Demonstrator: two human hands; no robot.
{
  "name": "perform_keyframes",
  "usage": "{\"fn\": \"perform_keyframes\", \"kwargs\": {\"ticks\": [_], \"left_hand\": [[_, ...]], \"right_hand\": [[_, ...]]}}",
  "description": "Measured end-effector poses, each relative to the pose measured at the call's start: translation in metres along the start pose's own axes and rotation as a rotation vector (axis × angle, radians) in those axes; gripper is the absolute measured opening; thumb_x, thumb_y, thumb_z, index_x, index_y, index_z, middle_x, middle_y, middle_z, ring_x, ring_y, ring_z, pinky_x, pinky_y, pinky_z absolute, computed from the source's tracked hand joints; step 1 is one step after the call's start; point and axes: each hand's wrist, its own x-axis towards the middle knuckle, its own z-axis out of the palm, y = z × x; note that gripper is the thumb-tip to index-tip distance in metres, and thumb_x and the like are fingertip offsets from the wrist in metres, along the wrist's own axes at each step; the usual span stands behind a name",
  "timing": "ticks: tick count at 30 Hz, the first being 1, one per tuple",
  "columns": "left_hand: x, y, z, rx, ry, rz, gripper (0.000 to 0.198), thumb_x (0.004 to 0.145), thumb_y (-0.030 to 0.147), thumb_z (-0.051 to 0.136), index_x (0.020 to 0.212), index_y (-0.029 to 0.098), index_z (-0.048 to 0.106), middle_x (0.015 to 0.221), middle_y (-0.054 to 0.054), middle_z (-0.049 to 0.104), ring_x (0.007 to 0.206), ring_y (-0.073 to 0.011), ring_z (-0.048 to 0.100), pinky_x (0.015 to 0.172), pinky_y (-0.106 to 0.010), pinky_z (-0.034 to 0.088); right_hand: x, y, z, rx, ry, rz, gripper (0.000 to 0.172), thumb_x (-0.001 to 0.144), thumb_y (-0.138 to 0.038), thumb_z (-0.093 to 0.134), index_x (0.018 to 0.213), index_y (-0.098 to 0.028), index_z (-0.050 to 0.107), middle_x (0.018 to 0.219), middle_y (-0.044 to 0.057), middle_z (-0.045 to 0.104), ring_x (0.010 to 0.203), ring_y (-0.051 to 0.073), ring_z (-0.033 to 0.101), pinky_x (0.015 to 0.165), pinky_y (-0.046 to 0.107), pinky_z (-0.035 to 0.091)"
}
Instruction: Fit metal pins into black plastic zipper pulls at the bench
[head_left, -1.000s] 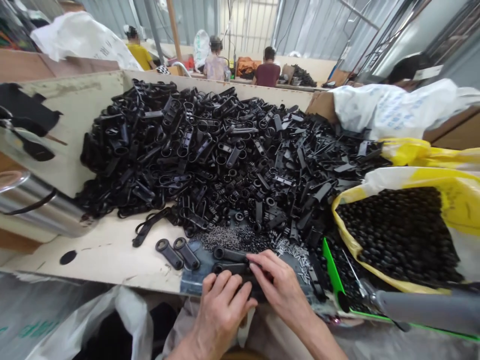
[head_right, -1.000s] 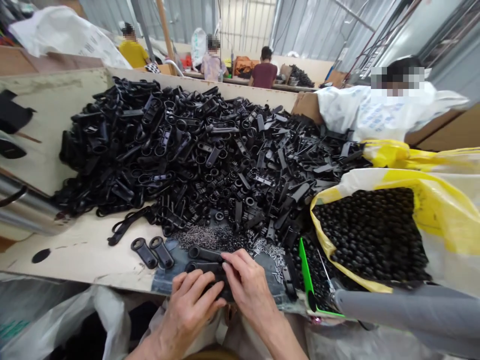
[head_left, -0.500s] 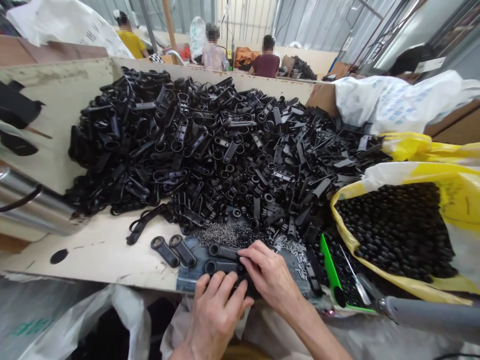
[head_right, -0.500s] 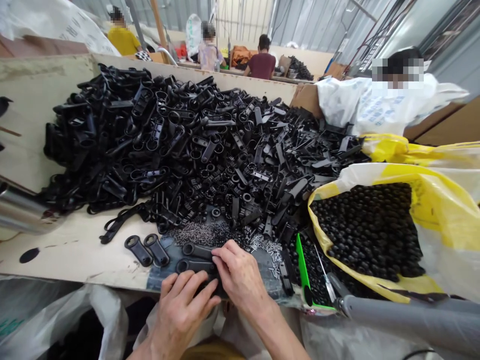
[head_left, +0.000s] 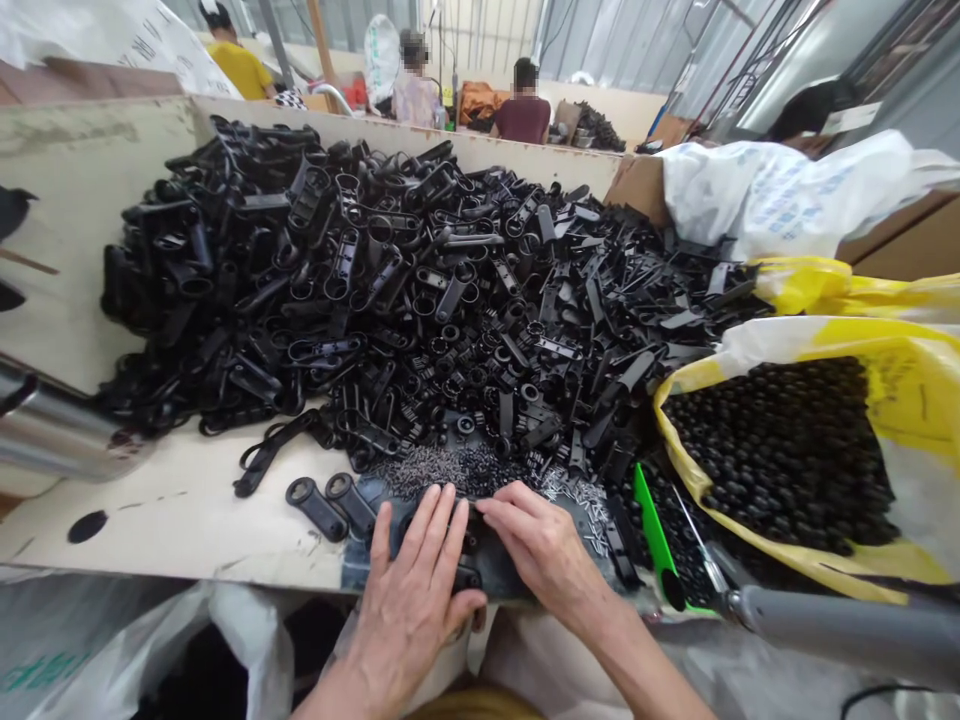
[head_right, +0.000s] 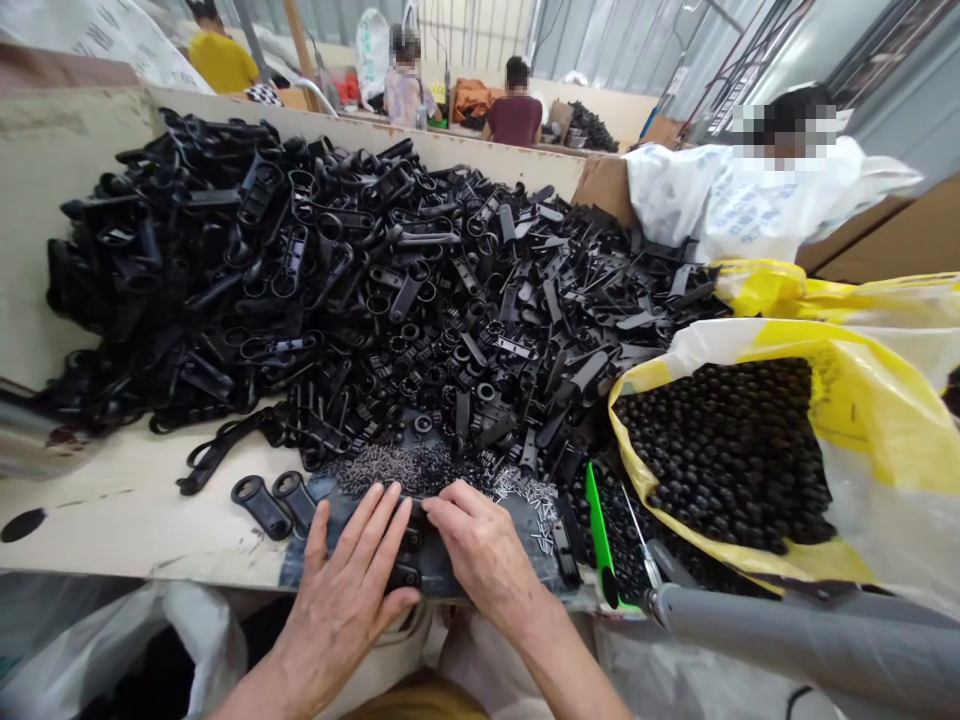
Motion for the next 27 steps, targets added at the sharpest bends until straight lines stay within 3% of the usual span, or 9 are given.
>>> {"fn": "perform_keyframes", "kwargs": {"ticks": [5, 9, 14, 20, 25, 27], "left_hand": [[-0.002, -0.001, -0.005, 0.099, -0.085, 0.069, 0.055, 0.107, 0.044, 0.04, 0.147, 0.009, 0.053, 0.158, -0.012, 0.052, 0.148, -0.027, 0.042, 0.129, -0.057, 0.0], [-0.001, 0.002, -0.009, 0.147, -0.143, 0.119, 0.051, 0.107, 0.038, 0.038, 0.148, 0.009, 0.051, 0.157, -0.011, 0.054, 0.147, -0.0255, 0.045, 0.129, -0.05, 0.007], [0.002, 0.012, -0.002, 0.183, -0.061, 0.06, 0.049, 0.107, 0.036, 0.039, 0.14, 0.006, 0.058, 0.147, -0.014, 0.063, 0.139, -0.0276, 0.056, 0.121, -0.046, 0.026], [0.003, 0.011, 0.011, 0.117, 0.05, 0.063, 0.044, 0.105, 0.031, 0.043, 0.135, 0.006, 0.061, 0.141, -0.017, 0.067, 0.131, -0.0288, 0.063, 0.116, -0.045, 0.033], [0.007, 0.014, 0.016, 0.074, 0.071, 0.073, 0.047, 0.102, 0.027, 0.047, 0.143, 0.004, 0.053, 0.139, -0.018, 0.068, 0.13, -0.0296, 0.063, 0.118, -0.045, 0.03], [0.008, 0.018, 0.015, 0.062, 0.07, 0.048, 0.054, 0.102, 0.027, 0.046, 0.151, 0.004, 0.044, 0.14, -0.018, 0.068, 0.13, -0.0291, 0.063, 0.12, -0.044, 0.029]], "right_hand": [[0.001, 0.0, -0.006, 0.028, -0.09, -0.031, 0.033, 0.111, -0.022, 0.038, 0.107, -0.019, 0.071, 0.093, 0.007, 0.068, 0.08, 0.018, 0.069, 0.072, 0.027, 0.058], [0.001, 0.004, -0.009, 0.081, -0.06, -0.065, 0.029, 0.11, -0.022, 0.042, 0.109, -0.022, 0.072, 0.093, 0.005, 0.069, 0.079, 0.016, 0.071, 0.072, 0.024, 0.058], [-0.001, 0.007, -0.005, 0.098, -0.055, -0.043, 0.025, 0.108, -0.022, 0.048, 0.113, -0.025, 0.073, 0.093, 0.004, 0.07, 0.079, 0.016, 0.072, 0.071, 0.024, 0.058], [-0.004, -0.002, -0.014, 0.079, -0.012, 0.086, 0.024, 0.106, -0.023, 0.054, 0.123, -0.023, 0.07, 0.093, 0.004, 0.071, 0.08, 0.017, 0.071, 0.073, 0.026, 0.058], [0.037, 0.001, -0.033, -0.045, 0.135, 0.108, 0.022, 0.105, -0.021, 0.053, 0.116, -0.022, 0.072, 0.094, 0.004, 0.07, 0.079, 0.016, 0.069, 0.076, 0.026, 0.057], [0.064, 0.004, -0.032, -0.188, 0.088, 0.09, 0.023, 0.106, -0.018, 0.052, 0.118, -0.022, 0.072, 0.103, 0.006, 0.07, 0.087, 0.016, 0.07, 0.081, 0.026, 0.057]]}}
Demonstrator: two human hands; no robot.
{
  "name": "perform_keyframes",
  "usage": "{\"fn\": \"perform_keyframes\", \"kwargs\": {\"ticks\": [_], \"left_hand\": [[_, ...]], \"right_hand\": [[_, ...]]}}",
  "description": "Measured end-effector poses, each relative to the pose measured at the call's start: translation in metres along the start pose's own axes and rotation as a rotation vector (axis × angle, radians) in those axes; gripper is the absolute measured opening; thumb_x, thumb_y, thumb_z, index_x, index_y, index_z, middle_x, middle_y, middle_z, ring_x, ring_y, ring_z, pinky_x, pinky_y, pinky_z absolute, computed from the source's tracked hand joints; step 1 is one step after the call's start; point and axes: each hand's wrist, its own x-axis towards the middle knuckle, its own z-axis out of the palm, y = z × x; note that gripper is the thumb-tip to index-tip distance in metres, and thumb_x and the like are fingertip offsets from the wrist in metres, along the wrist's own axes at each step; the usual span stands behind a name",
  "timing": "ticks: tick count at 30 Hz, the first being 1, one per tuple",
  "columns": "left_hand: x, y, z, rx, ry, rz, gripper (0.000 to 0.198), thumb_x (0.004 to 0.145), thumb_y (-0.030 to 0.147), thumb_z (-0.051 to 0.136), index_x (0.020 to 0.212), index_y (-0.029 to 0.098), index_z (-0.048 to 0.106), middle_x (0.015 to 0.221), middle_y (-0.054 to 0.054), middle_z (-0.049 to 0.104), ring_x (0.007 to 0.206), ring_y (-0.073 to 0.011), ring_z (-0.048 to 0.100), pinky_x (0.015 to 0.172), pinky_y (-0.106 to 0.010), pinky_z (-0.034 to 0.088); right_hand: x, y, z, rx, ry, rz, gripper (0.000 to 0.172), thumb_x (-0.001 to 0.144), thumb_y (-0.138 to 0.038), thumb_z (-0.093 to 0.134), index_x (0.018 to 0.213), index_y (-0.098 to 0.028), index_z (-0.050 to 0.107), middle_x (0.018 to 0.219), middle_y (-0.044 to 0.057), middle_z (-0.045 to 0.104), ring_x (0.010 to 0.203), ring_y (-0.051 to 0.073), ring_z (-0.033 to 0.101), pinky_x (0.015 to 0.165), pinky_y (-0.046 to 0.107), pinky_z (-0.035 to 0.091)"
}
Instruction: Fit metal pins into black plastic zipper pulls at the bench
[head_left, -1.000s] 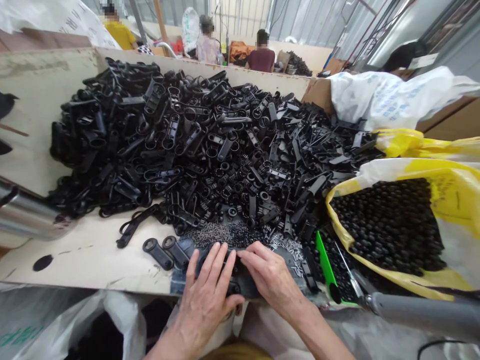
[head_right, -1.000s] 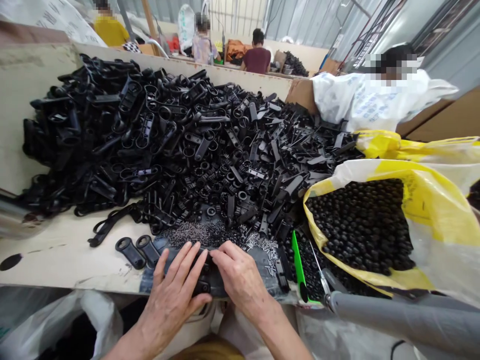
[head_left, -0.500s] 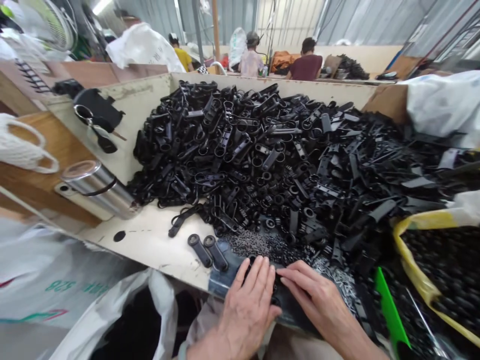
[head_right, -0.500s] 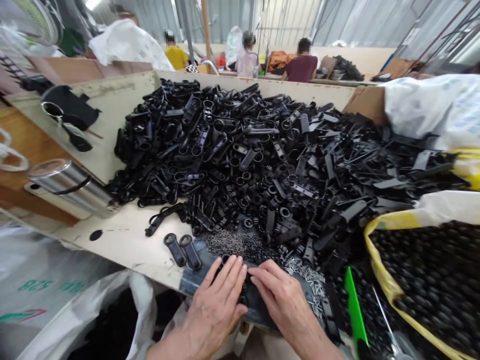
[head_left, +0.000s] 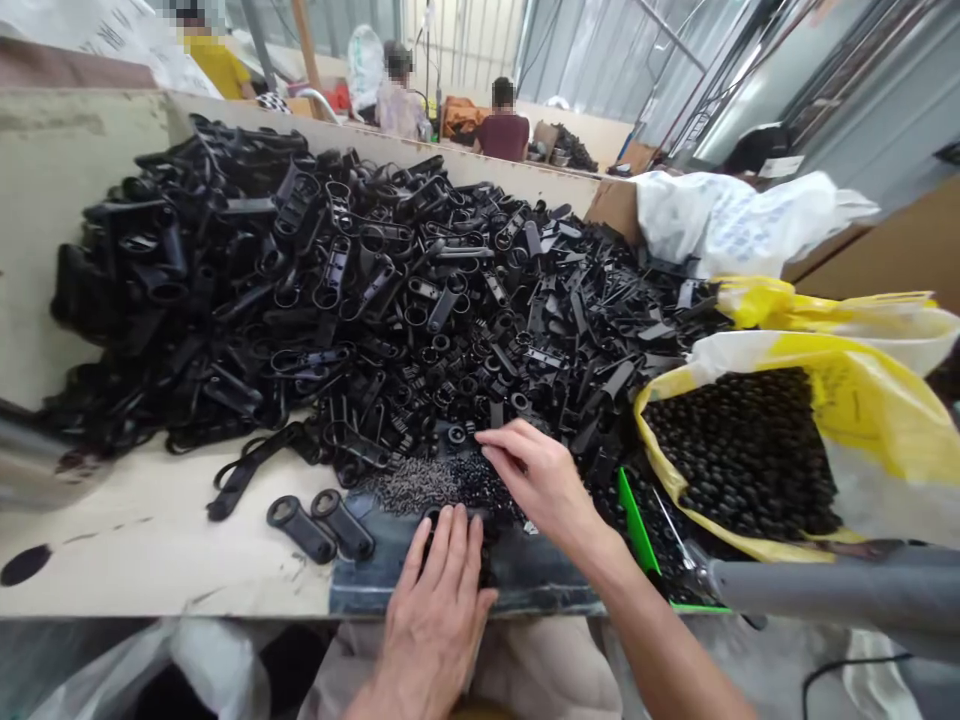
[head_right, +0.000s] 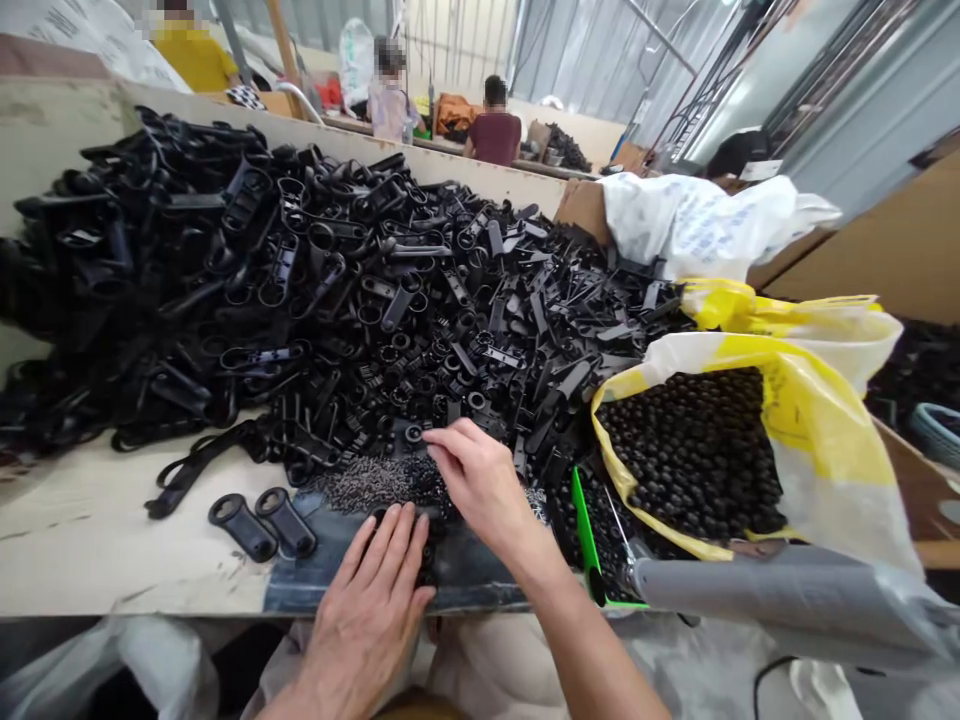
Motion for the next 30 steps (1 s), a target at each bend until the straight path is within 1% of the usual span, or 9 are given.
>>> {"fn": "perform_keyframes", "kwargs": {"ticks": [2, 6, 9, 14, 18, 21, 25, 27, 30], "left_hand": [[0.001, 0.002, -0.001, -0.01, 0.005, -0.018, 0.059, 0.103, 0.027, 0.045, 0.156, 0.005, 0.036, 0.14, -0.017, 0.068, 0.13, -0.0289, 0.064, 0.121, -0.044, 0.028], [0.0, 0.003, -0.002, -0.015, -0.001, -0.03, 0.063, 0.102, 0.026, 0.045, 0.159, 0.005, 0.03, 0.14, -0.017, 0.067, 0.13, -0.0291, 0.064, 0.123, -0.043, 0.025], [-0.001, 0.003, -0.001, -0.01, -0.02, -0.043, 0.064, 0.102, 0.026, 0.044, 0.16, 0.005, 0.027, 0.142, -0.017, 0.066, 0.132, -0.0283, 0.062, 0.124, -0.042, 0.023], [-0.003, 0.004, 0.0, -0.023, -0.039, -0.049, 0.063, 0.102, 0.028, 0.045, 0.159, 0.006, 0.031, 0.142, -0.016, 0.066, 0.133, -0.0281, 0.061, 0.125, -0.042, 0.021], [-0.005, 0.004, 0.0, -0.037, -0.043, -0.054, 0.063, 0.103, 0.031, 0.046, 0.159, 0.006, 0.033, 0.145, -0.016, 0.065, 0.134, -0.029, 0.059, 0.125, -0.043, 0.021], [-0.004, 0.004, -0.001, -0.033, -0.048, -0.054, 0.065, 0.103, 0.033, 0.045, 0.161, 0.006, 0.03, 0.145, -0.016, 0.065, 0.136, -0.0284, 0.057, 0.124, -0.043, 0.023], [-0.004, 0.003, -0.002, -0.04, -0.031, -0.072, 0.063, 0.105, 0.034, 0.044, 0.16, 0.007, 0.032, 0.144, -0.014, 0.066, 0.135, -0.0271, 0.058, 0.122, -0.042, 0.026], [-0.005, 0.003, -0.001, -0.059, -0.031, -0.077, 0.06, 0.104, 0.033, 0.045, 0.158, 0.007, 0.036, 0.145, -0.014, 0.064, 0.135, -0.0266, 0.058, 0.121, -0.042, 0.028], [-0.006, 0.004, -0.001, -0.077, -0.043, -0.083, 0.059, 0.104, 0.031, 0.046, 0.157, 0.005, 0.037, 0.147, -0.016, 0.063, 0.136, -0.0275, 0.058, 0.119, -0.042, 0.031]], "right_hand": [[0.024, 0.0, 0.008, -0.158, -0.087, -0.015, 0.023, 0.104, -0.017, 0.056, 0.12, -0.023, 0.072, 0.107, 0.006, 0.07, 0.092, 0.018, 0.07, 0.082, 0.027, 0.056], [0.05, 0.0, 0.019, -0.242, -0.178, -0.047, 0.02, 0.102, -0.018, 0.061, 0.116, -0.022, 0.074, 0.108, 0.006, 0.069, 0.096, 0.019, 0.069, 0.08, 0.026, 0.054], [0.053, -0.005, 0.019, -0.269, -0.214, -0.062, 0.021, 0.105, -0.019, 0.057, 0.116, -0.024, 0.074, 0.109, 0.004, 0.069, 0.097, 0.017, 0.068, 0.081, 0.025, 0.052], [0.053, -0.019, 0.034, -0.306, -0.295, -0.073, 0.012, 0.101, -0.028, 0.066, 0.101, -0.022, 0.076, 0.102, 0.005, 0.07, 0.094, 0.021, 0.068, 0.077, 0.028, 0.052], [0.053, -0.023, 0.048, -0.314, -0.312, -0.052, 0.013, 0.102, -0.023, 0.063, 0.097, -0.021, 0.075, 0.101, 0.007, 0.069, 0.095, 0.022, 0.067, 0.076, 0.03, 0.054], [0.053, -0.021, 0.046, -0.278, -0.306, -0.058, 0.012, 0.101, -0.02, 0.063, 0.1, -0.021, 0.075, 0.104, 0.007, 0.069, 0.096, 0.022, 0.068, 0.08, 0.03, 0.056], [0.029, -0.015, 0.022, -0.102, -0.251, -0.076, 0.015, 0.104, -0.02, 0.06, 0.114, -0.022, 0.071, 0.118, 0.006, 0.07, 0.107, 0.019, 0.068, 0.093, 0.028, 0.056], [0.0, -0.01, 0.006, 0.201, -0.172, -0.01, 0.02, 0.105, -0.017, 0.055, 0.119, -0.023, 0.068, 0.119, 0.005, 0.071, 0.104, 0.017, 0.069, 0.09, 0.026, 0.057], [-0.048, -0.001, -0.011, 0.398, -0.169, 0.109, 0.02, 0.104, -0.02, 0.056, 0.116, -0.026, 0.071, 0.11, 0.004, 0.073, 0.096, 0.017, 0.071, 0.085, 0.027, 0.059]]}}
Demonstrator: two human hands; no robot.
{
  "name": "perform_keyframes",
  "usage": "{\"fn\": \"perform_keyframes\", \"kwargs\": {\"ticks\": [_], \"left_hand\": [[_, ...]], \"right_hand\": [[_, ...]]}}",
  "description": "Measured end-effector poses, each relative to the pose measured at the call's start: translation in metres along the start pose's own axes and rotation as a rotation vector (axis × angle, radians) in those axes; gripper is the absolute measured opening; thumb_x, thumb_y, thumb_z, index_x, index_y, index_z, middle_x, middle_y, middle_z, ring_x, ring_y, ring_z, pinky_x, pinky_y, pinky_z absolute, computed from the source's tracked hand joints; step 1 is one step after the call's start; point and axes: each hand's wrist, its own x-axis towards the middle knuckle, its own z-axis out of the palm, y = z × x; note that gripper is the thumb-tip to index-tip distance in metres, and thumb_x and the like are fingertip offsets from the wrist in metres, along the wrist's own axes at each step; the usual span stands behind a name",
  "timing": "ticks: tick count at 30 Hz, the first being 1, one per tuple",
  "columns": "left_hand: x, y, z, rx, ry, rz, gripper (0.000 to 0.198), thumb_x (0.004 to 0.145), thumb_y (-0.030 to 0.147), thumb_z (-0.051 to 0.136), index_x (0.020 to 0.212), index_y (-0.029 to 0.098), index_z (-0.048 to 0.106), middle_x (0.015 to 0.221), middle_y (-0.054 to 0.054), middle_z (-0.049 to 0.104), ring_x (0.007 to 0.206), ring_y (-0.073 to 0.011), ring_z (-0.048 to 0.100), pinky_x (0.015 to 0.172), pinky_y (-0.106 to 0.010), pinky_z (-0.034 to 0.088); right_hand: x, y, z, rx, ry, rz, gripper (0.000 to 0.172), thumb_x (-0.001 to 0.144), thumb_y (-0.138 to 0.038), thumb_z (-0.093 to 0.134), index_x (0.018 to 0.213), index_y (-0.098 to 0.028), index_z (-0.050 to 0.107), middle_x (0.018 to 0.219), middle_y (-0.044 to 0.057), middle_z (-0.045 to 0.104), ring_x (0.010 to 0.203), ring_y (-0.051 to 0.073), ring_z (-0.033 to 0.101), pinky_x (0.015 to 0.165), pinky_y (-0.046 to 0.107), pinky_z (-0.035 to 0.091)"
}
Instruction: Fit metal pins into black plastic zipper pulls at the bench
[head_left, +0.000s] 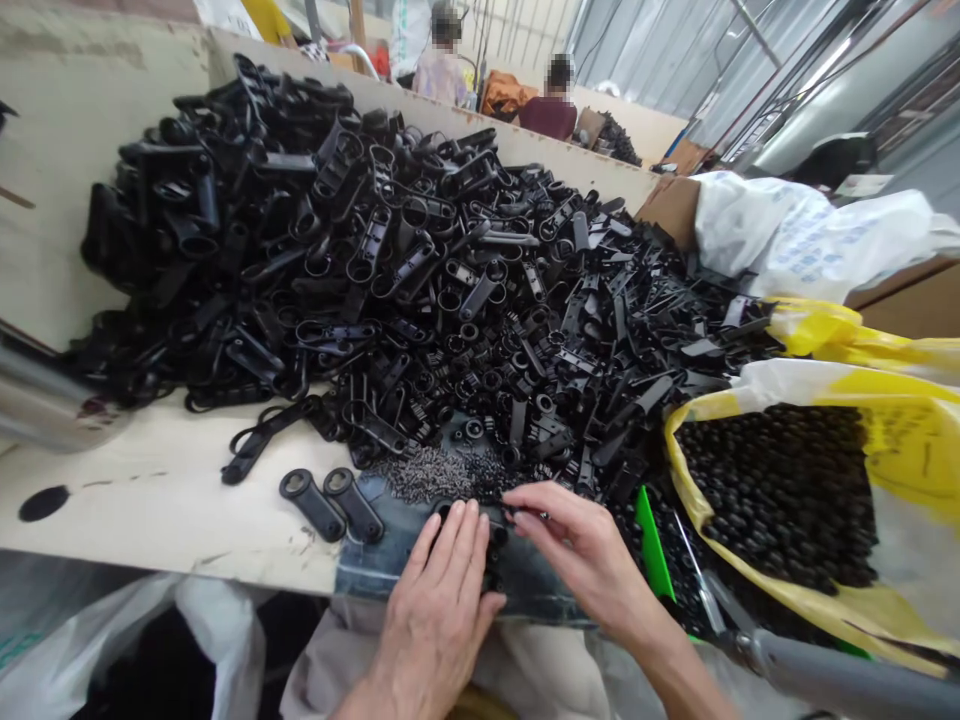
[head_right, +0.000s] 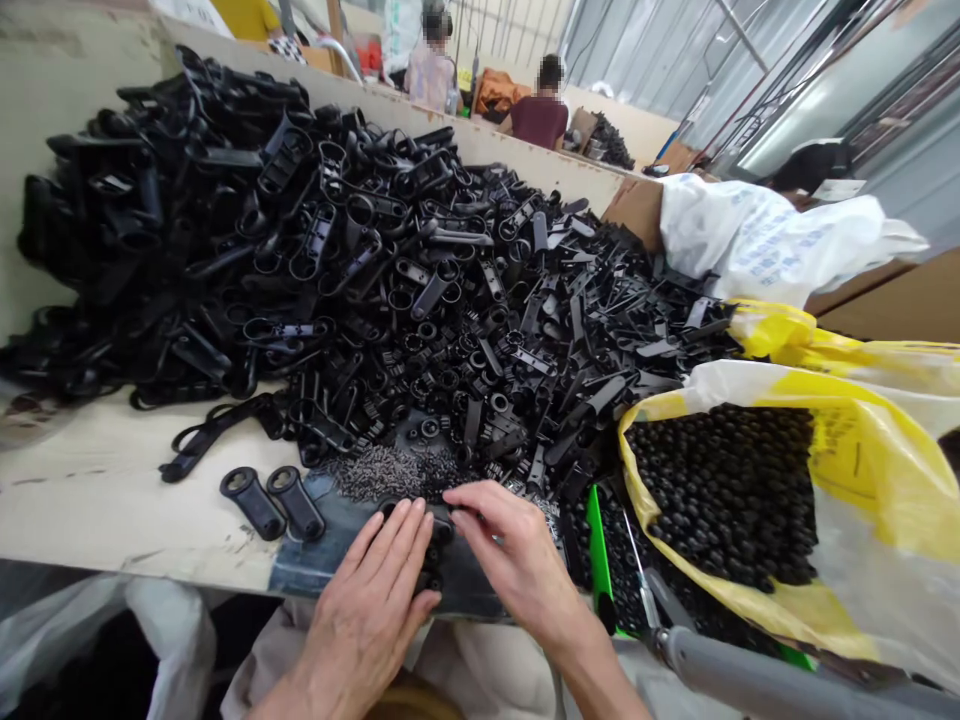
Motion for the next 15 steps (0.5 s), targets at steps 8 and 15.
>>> {"fn": "perform_keyframes", "kwargs": {"ticks": [8, 15], "left_hand": [[-0.003, 0.005, 0.004, 0.017, -0.041, -0.024, 0.053, 0.102, 0.025, 0.044, 0.151, 0.005, 0.045, 0.152, -0.017, 0.057, 0.139, -0.029, 0.055, 0.118, -0.046, 0.033], [-0.005, 0.006, 0.005, 0.035, -0.037, -0.023, 0.052, 0.102, 0.03, 0.047, 0.149, 0.006, 0.049, 0.152, -0.016, 0.058, 0.14, -0.0284, 0.054, 0.124, -0.045, 0.026]], "right_hand": [[-0.026, 0.006, 0.011, -0.064, 0.039, 0.044, 0.016, 0.102, -0.027, 0.062, 0.114, -0.022, 0.071, 0.101, 0.006, 0.074, 0.086, 0.018, 0.073, 0.076, 0.027, 0.063], [-0.005, -0.007, 0.005, -0.381, -0.148, -0.173, 0.033, 0.111, -0.027, 0.043, 0.106, -0.018, 0.074, 0.091, 0.007, 0.071, 0.076, 0.016, 0.07, 0.068, 0.026, 0.059]]}}
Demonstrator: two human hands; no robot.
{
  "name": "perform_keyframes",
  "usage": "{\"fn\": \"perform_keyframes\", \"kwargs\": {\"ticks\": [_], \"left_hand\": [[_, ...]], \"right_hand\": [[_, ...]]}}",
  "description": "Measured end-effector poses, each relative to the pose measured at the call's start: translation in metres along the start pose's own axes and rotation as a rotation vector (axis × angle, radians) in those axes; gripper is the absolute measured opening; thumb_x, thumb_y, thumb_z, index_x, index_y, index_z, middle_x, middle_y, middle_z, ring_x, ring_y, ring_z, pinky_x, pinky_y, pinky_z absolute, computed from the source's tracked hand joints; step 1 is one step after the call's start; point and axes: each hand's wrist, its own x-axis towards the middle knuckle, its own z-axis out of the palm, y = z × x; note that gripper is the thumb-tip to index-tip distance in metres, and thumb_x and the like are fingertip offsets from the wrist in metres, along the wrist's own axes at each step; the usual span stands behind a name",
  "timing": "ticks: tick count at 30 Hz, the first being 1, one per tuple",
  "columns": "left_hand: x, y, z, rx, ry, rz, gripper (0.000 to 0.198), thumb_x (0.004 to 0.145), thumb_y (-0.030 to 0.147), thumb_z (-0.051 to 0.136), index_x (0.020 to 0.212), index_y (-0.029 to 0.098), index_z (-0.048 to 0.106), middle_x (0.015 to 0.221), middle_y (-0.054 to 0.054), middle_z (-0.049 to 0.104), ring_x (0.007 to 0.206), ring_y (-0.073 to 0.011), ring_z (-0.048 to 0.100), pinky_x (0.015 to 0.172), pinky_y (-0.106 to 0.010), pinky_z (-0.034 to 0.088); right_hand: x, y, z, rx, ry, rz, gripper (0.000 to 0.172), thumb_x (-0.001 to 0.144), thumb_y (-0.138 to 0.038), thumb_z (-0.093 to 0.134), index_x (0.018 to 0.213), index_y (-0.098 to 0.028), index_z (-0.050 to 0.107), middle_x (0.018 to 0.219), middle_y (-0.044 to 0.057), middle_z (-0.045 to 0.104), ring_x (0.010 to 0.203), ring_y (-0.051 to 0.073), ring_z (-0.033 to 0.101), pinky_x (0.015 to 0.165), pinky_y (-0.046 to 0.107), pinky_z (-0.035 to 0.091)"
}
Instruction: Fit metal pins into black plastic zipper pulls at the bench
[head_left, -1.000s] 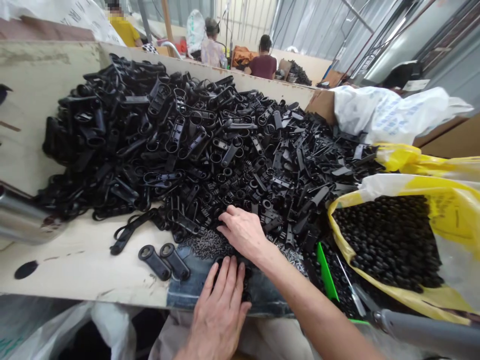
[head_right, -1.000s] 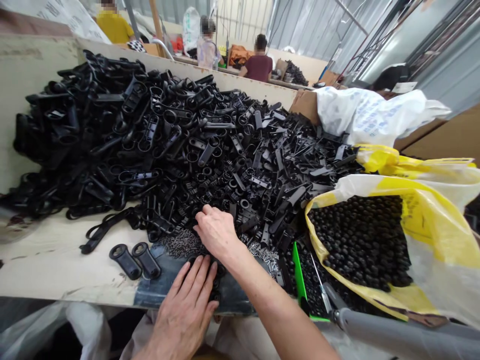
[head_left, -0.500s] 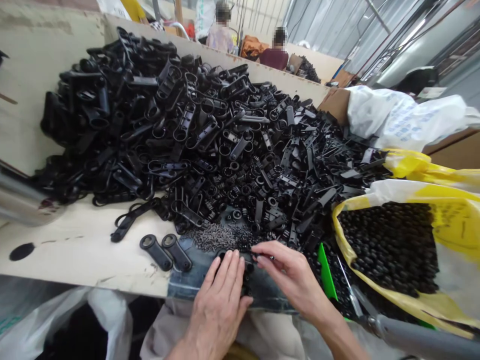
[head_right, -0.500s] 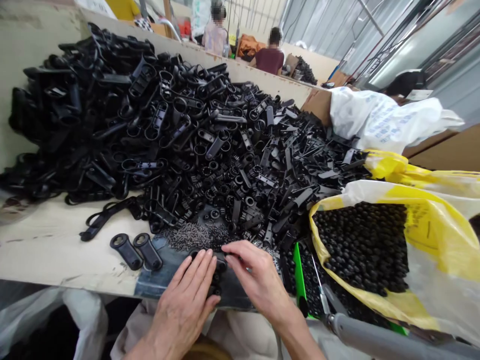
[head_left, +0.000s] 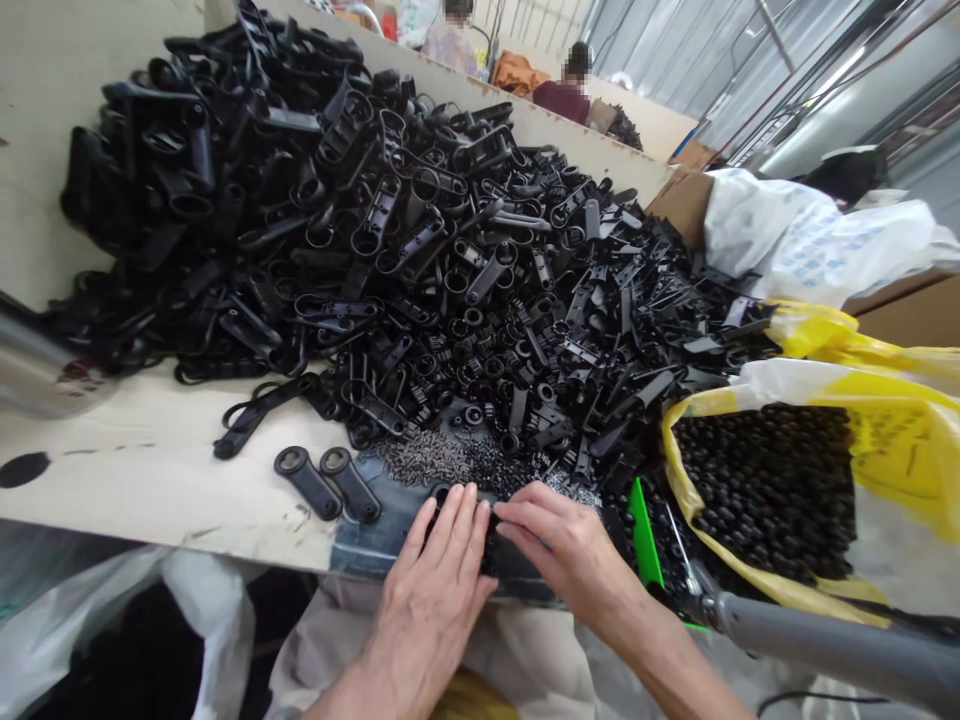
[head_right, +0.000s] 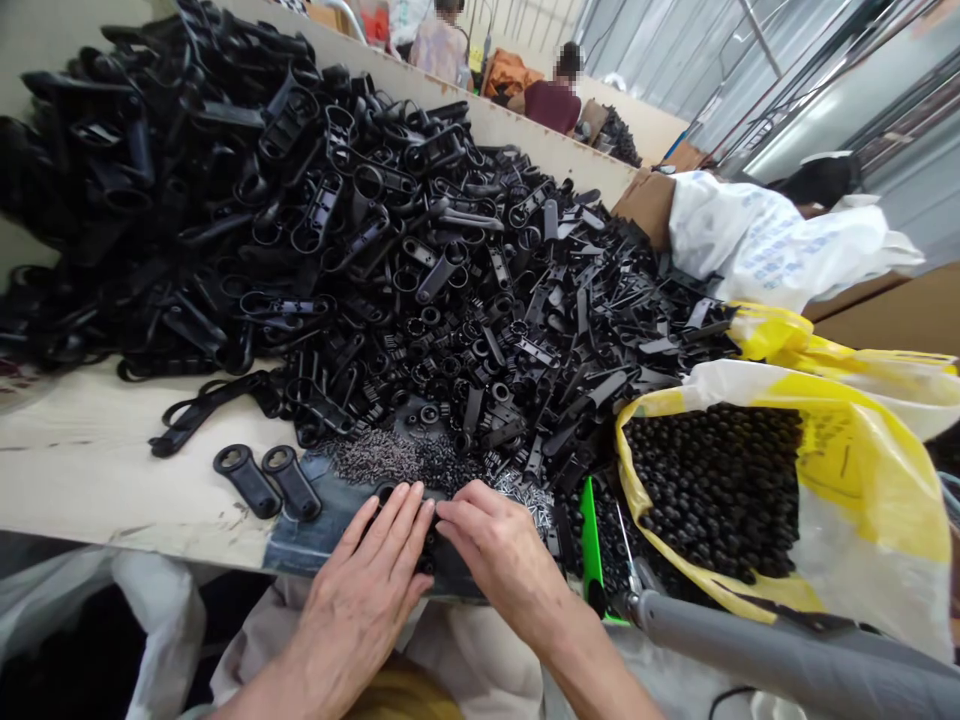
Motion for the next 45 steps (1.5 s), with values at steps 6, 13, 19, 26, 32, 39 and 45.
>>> {"fn": "perform_keyframes", "kwargs": {"ticks": [6, 13, 19, 26, 32, 39, 45], "left_hand": [[0.001, -0.001, -0.003, -0.017, -0.008, 0.004, 0.048, 0.103, 0.031, 0.047, 0.14, 0.004, 0.057, 0.151, -0.018, 0.058, 0.139, -0.0295, 0.055, 0.123, -0.045, 0.026], [0.002, 0.001, -0.003, -0.053, -0.004, -0.021, 0.051, 0.103, 0.036, 0.046, 0.141, 0.004, 0.057, 0.152, -0.018, 0.056, 0.14, -0.0304, 0.055, 0.12, -0.046, 0.031], [0.003, -0.002, -0.006, -0.001, 0.033, 0.008, 0.045, 0.102, 0.026, 0.045, 0.139, 0.003, 0.057, 0.149, -0.018, 0.06, 0.137, -0.0296, 0.057, 0.118, -0.045, 0.032], [0.002, -0.005, -0.001, -0.017, 0.029, 0.019, 0.053, 0.102, 0.03, 0.046, 0.148, 0.004, 0.049, 0.152, -0.017, 0.057, 0.141, -0.0296, 0.053, 0.123, -0.046, 0.026], [0.003, -0.005, -0.003, -0.067, 0.051, -0.005, 0.05, 0.101, 0.029, 0.048, 0.145, 0.005, 0.051, 0.147, -0.017, 0.062, 0.137, -0.0286, 0.058, 0.124, -0.043, 0.024], [0.002, -0.001, -0.002, -0.051, 0.043, -0.013, 0.041, 0.101, 0.028, 0.047, 0.132, 0.005, 0.06, 0.147, -0.022, 0.061, 0.138, -0.0308, 0.056, 0.12, -0.046, 0.032], [0.0, -0.004, 0.0, -0.04, 0.028, 0.037, 0.041, 0.102, 0.023, 0.044, 0.133, 0.003, 0.06, 0.149, -0.023, 0.058, 0.139, -0.0319, 0.056, 0.119, -0.048, 0.036]], "right_hand": [[0.008, -0.003, -0.003, -0.089, -0.119, -0.034, 0.042, 0.112, -0.028, 0.037, 0.097, -0.018, 0.076, 0.085, 0.006, 0.07, 0.069, 0.014, 0.066, 0.065, 0.023, 0.055], [-0.003, -0.007, 0.009, -0.083, 0.034, 0.099, 0.034, 0.11, -0.028, 0.043, 0.109, -0.02, 0.077, 0.085, 0.006, 0.072, 0.071, 0.015, 0.069, 0.066, 0.023, 0.056], [0.016, -0.008, -0.008, -0.17, 0.063, 0.06, 0.024, 0.105, -0.035, 0.058, 0.115, -0.024, 0.077, 0.098, 0.007, 0.077, 0.088, 0.022, 0.071, 0.084, 0.036, 0.058], [0.059, 0.013, -0.023, 0.031, 0.234, 0.113, 0.023, 0.103, -0.027, 0.056, 0.099, -0.02, 0.078, 0.082, 0.004, 0.073, 0.069, 0.016, 0.067, 0.067, 0.027, 0.054], [0.035, 0.011, -0.012, 0.016, 0.089, 0.122, 0.02, 0.103, -0.02, 0.054, 0.103, -0.021, 0.074, 0.092, 0.004, 0.074, 0.078, 0.017, 0.07, 0.072, 0.027, 0.056], [0.028, 0.005, 0.003, -0.145, -0.112, 0.085, 0.019, 0.104, -0.013, 0.054, 0.101, -0.019, 0.072, 0.091, 0.003, 0.069, 0.082, 0.017, 0.069, 0.076, 0.026, 0.055], [0.035, 0.003, -0.005, -0.3, -0.276, -0.006, 0.012, 0.101, -0.011, 0.061, 0.094, -0.017, 0.068, 0.09, 0.004, 0.068, 0.085, 0.019, 0.067, 0.079, 0.03, 0.055]]}}
